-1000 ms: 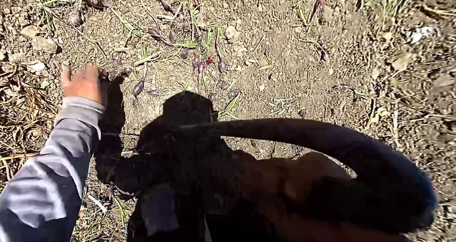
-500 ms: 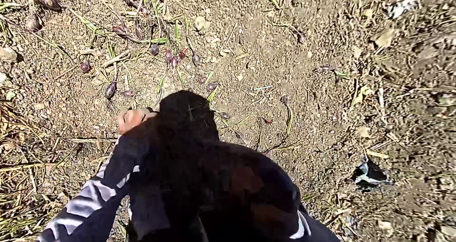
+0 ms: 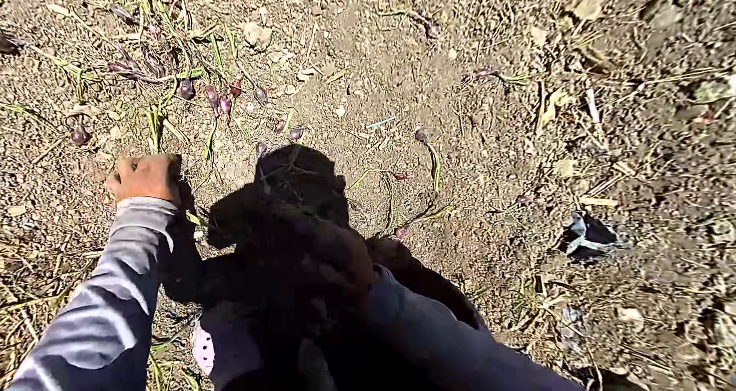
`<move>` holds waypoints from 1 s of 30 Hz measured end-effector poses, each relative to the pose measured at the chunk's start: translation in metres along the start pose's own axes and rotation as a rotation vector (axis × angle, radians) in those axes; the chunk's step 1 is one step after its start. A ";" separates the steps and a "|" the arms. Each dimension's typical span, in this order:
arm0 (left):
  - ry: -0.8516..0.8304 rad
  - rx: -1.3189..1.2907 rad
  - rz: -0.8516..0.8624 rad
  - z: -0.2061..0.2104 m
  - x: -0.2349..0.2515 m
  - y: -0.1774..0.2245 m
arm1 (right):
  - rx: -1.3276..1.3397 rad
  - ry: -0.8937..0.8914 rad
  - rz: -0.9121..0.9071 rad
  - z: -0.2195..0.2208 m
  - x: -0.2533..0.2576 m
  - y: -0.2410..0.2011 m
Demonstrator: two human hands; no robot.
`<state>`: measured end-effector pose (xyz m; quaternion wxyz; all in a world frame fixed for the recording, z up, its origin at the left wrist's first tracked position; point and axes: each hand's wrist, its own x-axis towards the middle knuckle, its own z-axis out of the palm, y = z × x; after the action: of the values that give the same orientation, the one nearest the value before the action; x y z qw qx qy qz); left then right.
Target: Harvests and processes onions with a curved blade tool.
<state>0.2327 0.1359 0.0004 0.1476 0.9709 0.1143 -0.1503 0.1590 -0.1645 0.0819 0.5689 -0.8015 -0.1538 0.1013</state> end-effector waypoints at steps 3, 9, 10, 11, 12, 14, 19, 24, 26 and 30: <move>0.020 -0.007 0.049 0.000 -0.006 0.008 | -0.003 0.010 0.004 -0.005 -0.010 0.007; 0.092 -0.006 0.093 0.016 0.001 -0.009 | 0.060 0.129 0.025 -0.006 -0.015 0.013; 0.108 -0.010 0.108 0.014 -0.001 -0.006 | 0.086 0.155 0.040 -0.008 -0.011 0.002; 0.129 -0.016 0.117 0.012 -0.004 -0.001 | 0.147 0.157 0.035 -0.014 -0.007 -0.009; 0.127 -0.036 0.109 0.012 -0.009 0.003 | 0.243 0.154 0.017 -0.022 -0.006 -0.023; 0.090 -0.068 0.099 0.019 -0.018 0.005 | 0.515 0.157 -0.057 -0.041 -0.007 -0.056; 0.049 -0.061 0.112 0.014 -0.006 0.011 | 0.347 0.112 -0.228 -0.030 0.018 -0.040; -0.035 -0.011 0.150 0.009 0.002 0.024 | -0.080 0.017 -0.037 0.014 0.033 0.003; -0.020 -0.039 0.209 0.018 -0.013 0.016 | -0.029 0.036 0.018 0.010 0.026 0.007; 0.098 -0.118 0.369 0.041 -0.024 -0.009 | 0.158 0.165 0.083 -0.005 0.005 -0.009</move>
<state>0.1974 0.1265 -0.0308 0.2234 0.9712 -0.0498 -0.0666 0.1644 -0.1645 0.0924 0.6363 -0.7655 -0.0644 0.0703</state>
